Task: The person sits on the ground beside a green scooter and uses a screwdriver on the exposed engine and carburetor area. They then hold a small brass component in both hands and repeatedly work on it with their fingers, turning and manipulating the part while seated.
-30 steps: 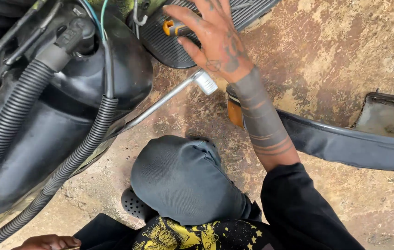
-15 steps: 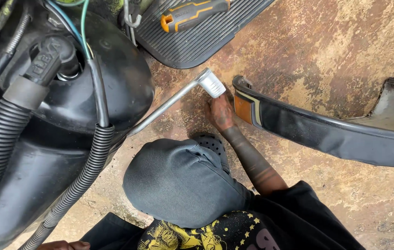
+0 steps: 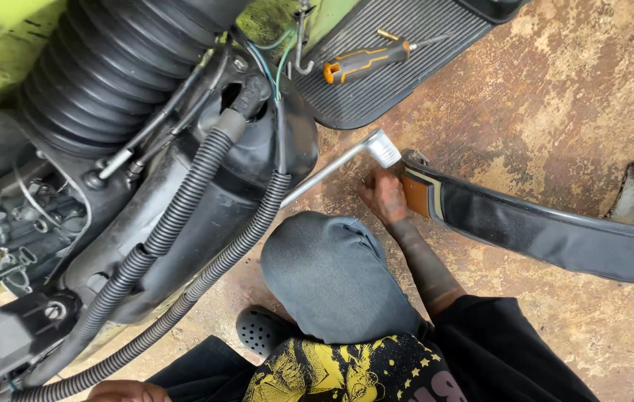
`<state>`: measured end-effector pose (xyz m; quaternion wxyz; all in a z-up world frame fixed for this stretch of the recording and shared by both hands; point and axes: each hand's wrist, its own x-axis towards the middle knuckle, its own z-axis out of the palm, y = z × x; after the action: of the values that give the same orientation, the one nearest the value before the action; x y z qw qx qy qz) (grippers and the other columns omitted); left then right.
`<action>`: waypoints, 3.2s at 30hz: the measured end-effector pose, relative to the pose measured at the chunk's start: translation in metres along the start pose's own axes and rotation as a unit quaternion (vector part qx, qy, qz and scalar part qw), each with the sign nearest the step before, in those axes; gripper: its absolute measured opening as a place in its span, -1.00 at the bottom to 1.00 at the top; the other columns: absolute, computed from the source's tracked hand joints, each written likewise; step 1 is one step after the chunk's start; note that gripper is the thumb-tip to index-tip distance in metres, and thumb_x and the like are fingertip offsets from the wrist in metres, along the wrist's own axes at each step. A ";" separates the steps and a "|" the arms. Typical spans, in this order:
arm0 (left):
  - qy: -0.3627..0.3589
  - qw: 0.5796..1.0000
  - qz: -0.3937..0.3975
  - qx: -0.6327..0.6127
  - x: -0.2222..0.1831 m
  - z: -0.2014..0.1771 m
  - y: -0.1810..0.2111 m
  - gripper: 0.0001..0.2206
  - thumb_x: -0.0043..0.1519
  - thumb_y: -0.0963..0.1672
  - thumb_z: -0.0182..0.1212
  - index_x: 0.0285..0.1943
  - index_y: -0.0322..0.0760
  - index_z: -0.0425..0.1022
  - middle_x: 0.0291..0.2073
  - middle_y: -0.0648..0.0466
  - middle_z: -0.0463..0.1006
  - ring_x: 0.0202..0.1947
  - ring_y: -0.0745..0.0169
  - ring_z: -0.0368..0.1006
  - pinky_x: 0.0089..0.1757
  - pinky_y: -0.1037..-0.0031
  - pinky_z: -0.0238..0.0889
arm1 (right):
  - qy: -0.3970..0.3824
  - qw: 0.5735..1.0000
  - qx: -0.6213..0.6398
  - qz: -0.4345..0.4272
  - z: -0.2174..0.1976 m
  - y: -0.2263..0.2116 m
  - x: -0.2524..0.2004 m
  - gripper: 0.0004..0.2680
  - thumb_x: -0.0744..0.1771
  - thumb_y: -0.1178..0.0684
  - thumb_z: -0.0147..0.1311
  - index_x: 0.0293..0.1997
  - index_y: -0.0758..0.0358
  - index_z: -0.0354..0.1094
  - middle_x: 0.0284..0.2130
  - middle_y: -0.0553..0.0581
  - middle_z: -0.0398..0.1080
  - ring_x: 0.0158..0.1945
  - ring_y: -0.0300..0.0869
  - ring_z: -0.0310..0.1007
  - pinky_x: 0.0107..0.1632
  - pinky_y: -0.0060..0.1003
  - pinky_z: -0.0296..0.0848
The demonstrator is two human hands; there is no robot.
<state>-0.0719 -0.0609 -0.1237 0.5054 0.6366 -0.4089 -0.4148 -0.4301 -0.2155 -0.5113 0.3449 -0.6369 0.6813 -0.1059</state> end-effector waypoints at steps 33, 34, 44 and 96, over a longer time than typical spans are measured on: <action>0.012 0.939 0.338 -0.064 0.039 -0.093 0.093 -0.88 0.37 -0.18 0.09 -0.11 -0.33 0.53 -0.18 -0.07 0.53 -0.17 0.15 0.52 -0.11 0.42 0.46 | -0.536 0.634 0.504 -0.236 -0.200 -0.497 -0.169 -0.75 0.28 0.03 0.20 -0.40 0.41 0.18 -0.54 0.32 0.26 -0.65 -0.16 0.12 -0.61 -0.37 0.18; 0.017 0.938 0.340 -0.066 0.037 -0.095 0.093 -0.88 0.38 -0.17 0.05 -0.11 -0.32 0.49 -0.18 -0.09 0.54 -0.18 0.14 0.53 -0.10 0.41 0.47 | -0.559 0.624 0.498 -0.223 -0.194 -0.498 -0.167 -0.74 0.28 0.02 0.21 -0.40 0.41 0.18 -0.53 0.34 0.28 -0.66 -0.17 0.11 -0.60 -0.37 0.20; -0.012 0.939 0.342 -0.039 0.029 -0.091 0.095 -0.81 0.40 -0.18 0.06 0.10 -0.32 0.53 -0.08 -0.10 0.55 -0.10 0.10 0.58 -0.01 0.43 0.46 | -0.595 0.619 0.485 -0.164 -0.183 -0.481 -0.159 -0.76 0.24 0.03 0.22 -0.40 0.41 0.22 -0.59 0.40 0.29 -0.70 -0.12 0.08 -0.61 -0.30 0.17; -0.029 0.901 0.432 0.020 0.026 -0.083 0.093 -0.87 0.37 -0.22 0.18 0.05 -0.35 0.56 -0.13 -0.07 0.57 -0.18 0.07 0.57 -0.08 0.41 0.46 | 0.142 0.810 0.218 -0.526 -0.197 -0.496 -0.225 -0.78 0.26 -0.04 -0.05 -0.51 0.34 0.25 -0.62 0.22 0.36 -0.56 -0.14 0.43 -0.32 -0.34 0.46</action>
<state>0.0047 -0.0744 -0.0236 0.6100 0.3949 -0.6667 -0.1655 -0.1664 -0.1441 -0.0006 0.2657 -0.7838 0.2427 -0.5061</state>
